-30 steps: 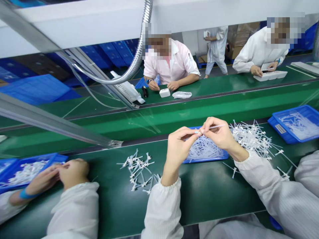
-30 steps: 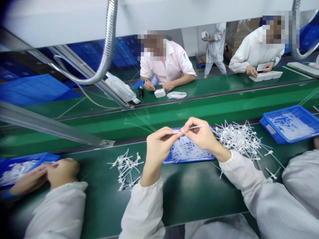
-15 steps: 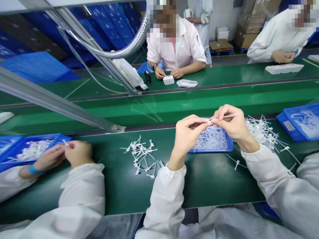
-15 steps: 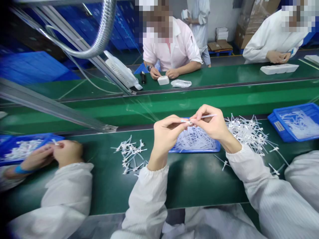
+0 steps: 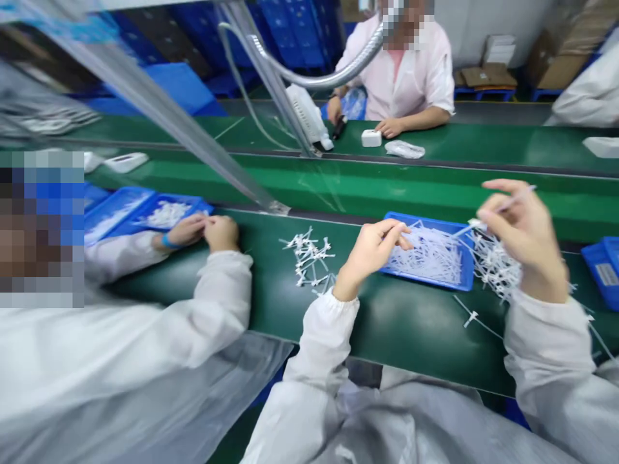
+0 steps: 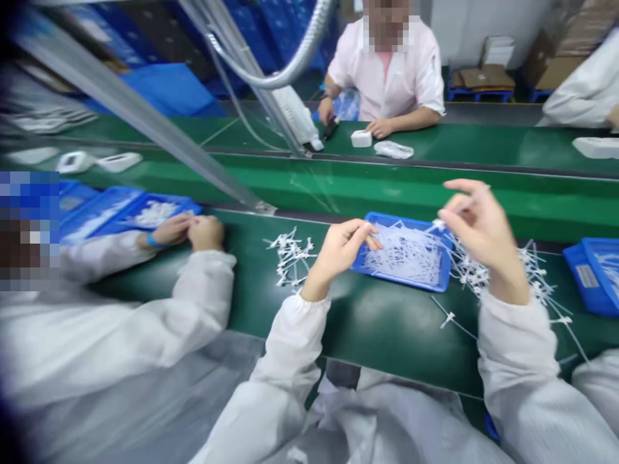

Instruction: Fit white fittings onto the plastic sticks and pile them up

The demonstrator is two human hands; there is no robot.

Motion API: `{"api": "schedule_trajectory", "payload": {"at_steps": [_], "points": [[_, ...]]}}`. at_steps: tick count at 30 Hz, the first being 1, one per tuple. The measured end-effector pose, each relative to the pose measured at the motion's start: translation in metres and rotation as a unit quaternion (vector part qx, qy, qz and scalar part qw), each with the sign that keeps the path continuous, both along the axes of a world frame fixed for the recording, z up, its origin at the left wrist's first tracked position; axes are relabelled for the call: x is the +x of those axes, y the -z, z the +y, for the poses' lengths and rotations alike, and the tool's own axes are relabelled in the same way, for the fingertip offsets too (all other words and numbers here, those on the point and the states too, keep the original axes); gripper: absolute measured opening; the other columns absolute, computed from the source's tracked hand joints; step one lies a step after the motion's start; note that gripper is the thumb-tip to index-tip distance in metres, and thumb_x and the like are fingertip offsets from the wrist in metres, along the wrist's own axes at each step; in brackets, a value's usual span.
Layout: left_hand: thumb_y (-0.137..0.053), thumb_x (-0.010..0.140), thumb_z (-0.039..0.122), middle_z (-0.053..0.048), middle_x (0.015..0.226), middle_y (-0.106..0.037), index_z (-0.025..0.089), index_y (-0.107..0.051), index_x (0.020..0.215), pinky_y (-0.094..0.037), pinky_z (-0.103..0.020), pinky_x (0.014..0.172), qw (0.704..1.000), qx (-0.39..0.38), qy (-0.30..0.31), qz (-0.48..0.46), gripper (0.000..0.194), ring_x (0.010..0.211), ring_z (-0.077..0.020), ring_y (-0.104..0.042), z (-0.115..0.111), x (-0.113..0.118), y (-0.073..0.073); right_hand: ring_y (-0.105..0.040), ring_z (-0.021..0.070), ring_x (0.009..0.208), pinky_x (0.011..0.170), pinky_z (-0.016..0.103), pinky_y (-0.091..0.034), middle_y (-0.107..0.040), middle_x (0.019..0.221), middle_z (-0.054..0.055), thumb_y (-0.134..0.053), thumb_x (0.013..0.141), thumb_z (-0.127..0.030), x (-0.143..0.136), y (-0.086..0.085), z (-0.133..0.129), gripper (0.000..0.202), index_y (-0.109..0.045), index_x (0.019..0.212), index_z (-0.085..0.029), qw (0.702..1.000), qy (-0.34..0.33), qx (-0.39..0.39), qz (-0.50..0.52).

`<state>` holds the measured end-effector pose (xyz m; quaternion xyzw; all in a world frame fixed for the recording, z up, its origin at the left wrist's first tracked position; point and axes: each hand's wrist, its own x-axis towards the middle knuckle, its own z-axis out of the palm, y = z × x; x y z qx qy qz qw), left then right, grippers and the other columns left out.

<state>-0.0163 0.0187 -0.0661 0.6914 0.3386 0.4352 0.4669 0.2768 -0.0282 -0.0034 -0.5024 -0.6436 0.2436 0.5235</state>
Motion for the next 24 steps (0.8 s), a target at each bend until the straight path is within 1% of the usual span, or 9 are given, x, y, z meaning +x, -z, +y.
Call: {"api": "schedule_trajectory", "payload": {"at_steps": [2,4,6,8,10,12,14,18,24], "points": [[-0.046,0.113,0.052,-0.008,0.087,-0.083,0.015,-0.075,0.125,-0.062,-0.030,0.082,0.997,0.002,-0.025,0.077,0.048,0.081,-0.0192,-0.082,0.003,-0.040,0.023,-0.064,0.0172,0.070,0.068,0.039,-0.048,-0.072,0.084,0.008,-0.078,0.097,-0.053,0.044,-0.012,-0.008,0.043,-0.071,0.130,-0.027,0.977,0.098,-0.028,-0.187],[-0.041,0.114,0.046,-0.012,0.107,-0.084,0.014,-0.068,0.139,-0.061,-0.031,0.086,0.980,-0.013,-0.104,0.166,0.049,0.087,-0.0190,-0.082,0.006,-0.087,0.044,-0.063,0.0192,0.067,0.068,0.042,-0.046,-0.070,0.074,0.007,-0.078,0.095,-0.058,0.079,-0.019,-0.015,0.061,-0.064,0.145,-0.027,0.928,0.177,-0.080,-0.318],[-0.052,0.109,0.043,-0.011,0.123,-0.082,0.018,-0.070,0.138,-0.059,-0.031,0.096,0.926,-0.031,-0.200,0.319,0.042,0.100,-0.0196,-0.080,0.011,-0.131,0.060,-0.064,0.0211,0.067,0.069,0.042,-0.044,-0.068,0.069,0.005,-0.077,0.094,-0.062,0.091,-0.021,-0.020,0.074,-0.057,0.155,-0.025,0.893,0.249,-0.071,-0.369],[-0.062,0.103,0.043,-0.015,0.124,-0.081,0.016,-0.075,0.130,-0.056,-0.036,0.101,0.887,-0.048,-0.249,0.386,0.040,0.109,-0.0260,-0.077,0.017,-0.165,0.071,-0.064,0.0209,0.068,0.071,0.040,-0.044,-0.070,0.072,0.006,-0.070,0.099,-0.062,0.078,-0.017,-0.017,0.067,-0.059,0.153,-0.023,0.896,0.239,-0.038,-0.372],[-0.073,0.095,0.044,-0.017,0.113,-0.082,0.015,-0.080,0.113,-0.055,-0.039,0.098,0.865,-0.070,-0.262,0.422,0.035,0.106,-0.0306,-0.076,0.024,-0.184,0.079,-0.064,0.0191,0.068,0.070,0.035,-0.045,-0.073,0.079,0.007,-0.061,0.105,-0.060,0.047,-0.007,-0.006,0.055,-0.067,0.143,-0.021,0.919,0.114,-0.058,-0.372],[-0.081,0.087,0.042,-0.013,0.097,-0.082,0.018,-0.081,0.100,-0.054,-0.036,0.091,0.855,-0.089,-0.253,0.444,0.027,0.096,-0.0296,-0.075,0.029,-0.191,0.087,-0.066,0.0190,0.070,0.068,0.031,-0.046,-0.077,0.086,0.007,-0.059,0.105,-0.058,0.010,0.011,0.013,0.051,-0.073,0.135,-0.020,0.908,-0.068,-0.145,-0.387],[-0.083,0.084,0.038,-0.009,0.090,-0.081,0.020,-0.081,0.097,-0.052,-0.033,0.086,0.854,-0.097,-0.241,0.451,0.022,0.089,-0.0257,-0.074,0.031,-0.190,0.096,-0.072,0.0211,0.082,0.075,0.030,-0.048,-0.081,0.097,0.010,-0.062,0.105,-0.049,-0.023,0.035,0.033,0.045,-0.074,0.135,-0.017,0.861,-0.171,-0.200,-0.435],[-0.074,0.089,0.036,-0.007,0.089,-0.080,0.019,-0.080,0.098,-0.050,-0.030,0.079,0.869,-0.095,-0.232,0.426,0.020,0.082,-0.0212,-0.071,0.029,-0.184,0.107,-0.075,0.0256,0.098,0.081,0.029,-0.048,-0.081,0.113,0.018,-0.065,0.101,-0.029,-0.057,0.078,0.052,0.031,-0.079,0.124,-0.014,0.797,-0.192,-0.243,-0.519],[-0.076,0.083,0.041,-0.006,0.084,-0.076,0.018,-0.077,0.086,-0.050,-0.029,0.075,0.908,-0.060,-0.225,0.350,0.023,0.077,-0.0192,-0.067,0.020,-0.173,0.093,-0.073,0.0232,0.098,0.083,0.028,-0.046,-0.081,0.106,0.014,-0.058,0.100,-0.019,-0.052,0.087,0.051,0.023,-0.080,0.106,-0.016,0.815,-0.201,-0.223,-0.495]]}}
